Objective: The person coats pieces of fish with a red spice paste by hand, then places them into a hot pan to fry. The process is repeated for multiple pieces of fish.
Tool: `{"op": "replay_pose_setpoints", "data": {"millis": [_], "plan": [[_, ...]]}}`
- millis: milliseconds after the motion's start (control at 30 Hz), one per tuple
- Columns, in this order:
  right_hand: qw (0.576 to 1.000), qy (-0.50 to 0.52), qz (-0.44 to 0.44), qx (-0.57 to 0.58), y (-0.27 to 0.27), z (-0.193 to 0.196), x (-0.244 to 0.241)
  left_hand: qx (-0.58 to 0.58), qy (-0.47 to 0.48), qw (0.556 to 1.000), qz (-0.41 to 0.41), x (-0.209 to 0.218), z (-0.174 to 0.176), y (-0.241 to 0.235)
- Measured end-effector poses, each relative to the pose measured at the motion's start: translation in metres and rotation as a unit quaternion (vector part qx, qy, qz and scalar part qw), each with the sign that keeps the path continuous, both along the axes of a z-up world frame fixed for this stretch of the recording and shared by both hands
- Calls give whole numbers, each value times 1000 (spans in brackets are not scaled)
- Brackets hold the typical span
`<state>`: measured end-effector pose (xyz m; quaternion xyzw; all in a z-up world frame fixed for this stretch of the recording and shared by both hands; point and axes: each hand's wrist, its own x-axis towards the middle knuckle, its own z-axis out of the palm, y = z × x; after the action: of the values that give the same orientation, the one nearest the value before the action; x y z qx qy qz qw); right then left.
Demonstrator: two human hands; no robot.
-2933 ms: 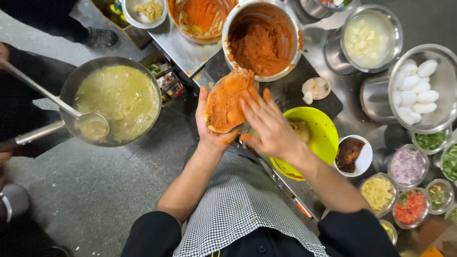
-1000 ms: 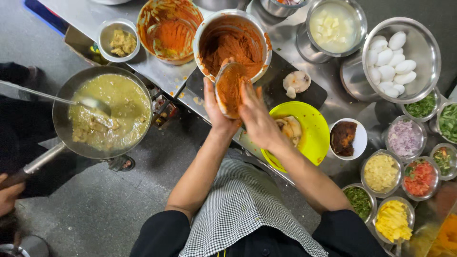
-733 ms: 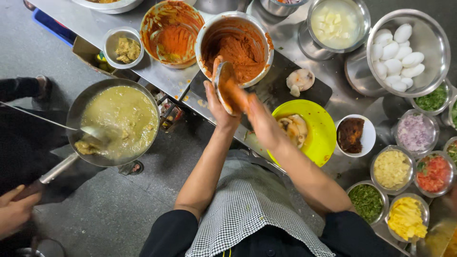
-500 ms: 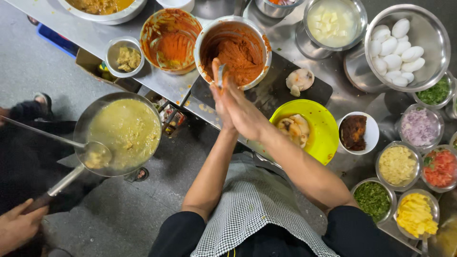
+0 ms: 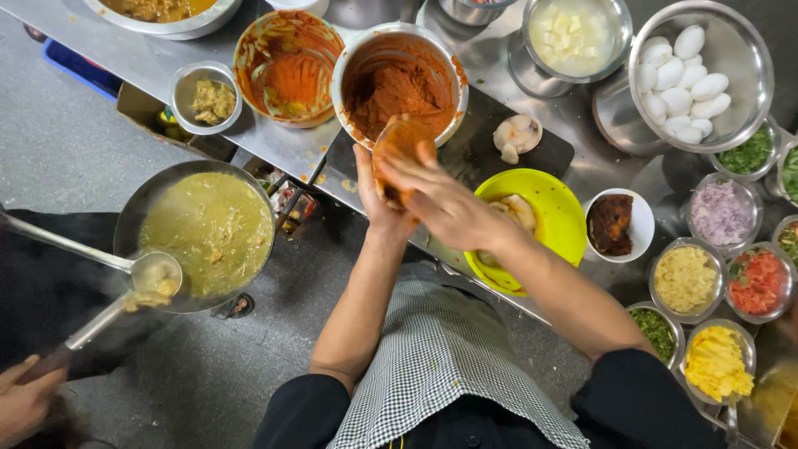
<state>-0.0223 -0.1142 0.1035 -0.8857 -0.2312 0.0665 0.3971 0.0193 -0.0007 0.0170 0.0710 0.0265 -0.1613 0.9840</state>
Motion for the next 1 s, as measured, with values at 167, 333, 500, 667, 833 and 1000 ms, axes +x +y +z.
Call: {"op": "replay_pose_setpoints", "data": {"millis": [167,333,500,667,833,1000], "plan": [[984,-92,64,-141,-17,43,0,-72,-34,995,-66,-4,5,9],[899,-136,48,-414,-6,58,15,-159,13,976,-152,-14,16,12],[768,-261,86,-579,-24,72,22,-143,24,974,-175,-23,22,21],[939,-134,92,-303,-16,74,19,-173,-17,970,-169,-24,24,25],[972,-113,120,-165,6,47,-14,-37,9,995,-93,-22,20,20],[977,-65,168,-115,2,40,-18,-98,17,982,-162,-25,15,26]]}}
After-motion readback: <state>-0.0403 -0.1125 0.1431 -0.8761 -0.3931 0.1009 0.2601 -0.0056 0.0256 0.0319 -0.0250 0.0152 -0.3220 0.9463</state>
